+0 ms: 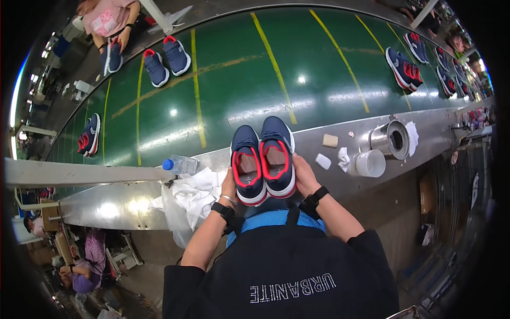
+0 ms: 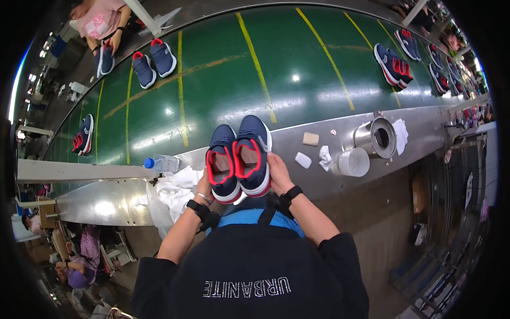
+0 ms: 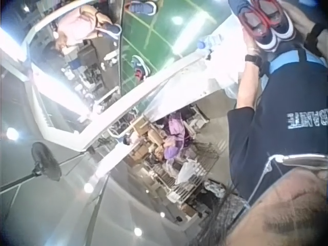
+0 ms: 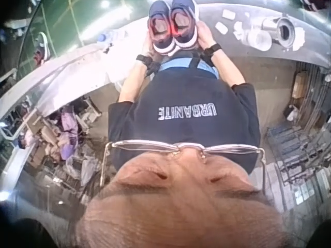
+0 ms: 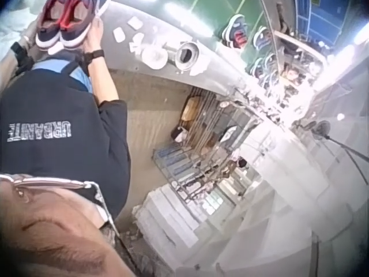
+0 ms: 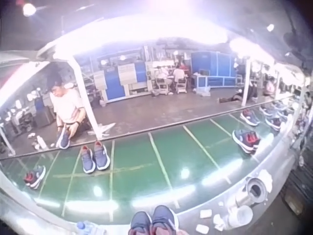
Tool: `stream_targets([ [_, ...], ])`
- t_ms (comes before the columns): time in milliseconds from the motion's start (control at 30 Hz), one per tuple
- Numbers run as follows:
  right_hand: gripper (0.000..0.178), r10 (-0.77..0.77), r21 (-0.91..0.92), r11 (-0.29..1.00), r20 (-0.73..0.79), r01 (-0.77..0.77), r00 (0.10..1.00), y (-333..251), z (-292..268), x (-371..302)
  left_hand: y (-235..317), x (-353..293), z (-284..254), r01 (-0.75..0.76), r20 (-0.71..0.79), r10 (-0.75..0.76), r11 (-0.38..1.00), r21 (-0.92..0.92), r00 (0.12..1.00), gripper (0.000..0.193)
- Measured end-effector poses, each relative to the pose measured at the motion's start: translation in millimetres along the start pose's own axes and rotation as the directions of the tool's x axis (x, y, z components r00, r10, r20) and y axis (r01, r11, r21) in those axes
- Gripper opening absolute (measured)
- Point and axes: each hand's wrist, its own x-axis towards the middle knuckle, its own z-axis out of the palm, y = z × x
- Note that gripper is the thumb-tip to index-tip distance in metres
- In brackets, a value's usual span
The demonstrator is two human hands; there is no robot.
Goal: Cleaning and inspecting shoes on a manufacturing assembly line.
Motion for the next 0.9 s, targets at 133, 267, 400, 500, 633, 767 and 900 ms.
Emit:
stream_targets([
  [133, 0.037, -0.167, -0.174, 0.972, -0.051, 0.156, 0.985, 20.2, -2.2, 7.0, -10.0, 19.1, -32.0, -0.204, -0.002, 0.213, 0.938, 0.280, 0.977, 0.029],
  [267, 0.032, -0.306, -0.405, 0.884, -0.123, 0.234, 0.944, 26.6, -25.4, 12.4, -3.2, -21.5, -7.3, -0.582, 0.308, 0.730, 0.149, 0.800, 0.610, 0.037],
  [400, 0.023, -0.483, -0.690, 0.642, -0.024, 0.335, 0.876, 34.8, -36.6, 16.0, 4.4, -77.8, 84.0, -0.807, 0.812, 0.370, -0.217, 0.549, 0.452, 0.040],
  [500, 0.022, -0.517, -0.714, 0.585, 0.038, 0.385, 0.855, 14.5, -27.2, 5.2, -27.1, -53.9, 82.9, -0.659, 0.702, 0.064, -0.294, 0.693, 0.710, 0.042],
  [633, 0.029, -0.801, -0.926, 0.192, 0.043, 0.325, 0.597, -21.8, -65.9, -4.7, -29.9, -48.3, 96.1, -0.702, 0.703, -0.052, -0.151, 0.696, 0.709, 0.035],
  [767, 0.035, -0.751, -0.987, 0.136, -0.049, 0.082, 0.658, -23.6, -97.0, -2.8, -31.1, -41.4, 100.6, -0.709, 0.707, -0.070, -0.143, 0.691, 0.703, 0.033],
  [900, 0.022, -0.701, -0.980, 0.166, -0.037, 0.112, 0.712, -22.5, -107.1, -1.2, -29.1, -34.3, 110.1, -0.695, 0.679, -0.148, -0.146, 0.704, 0.719, 0.031],
])
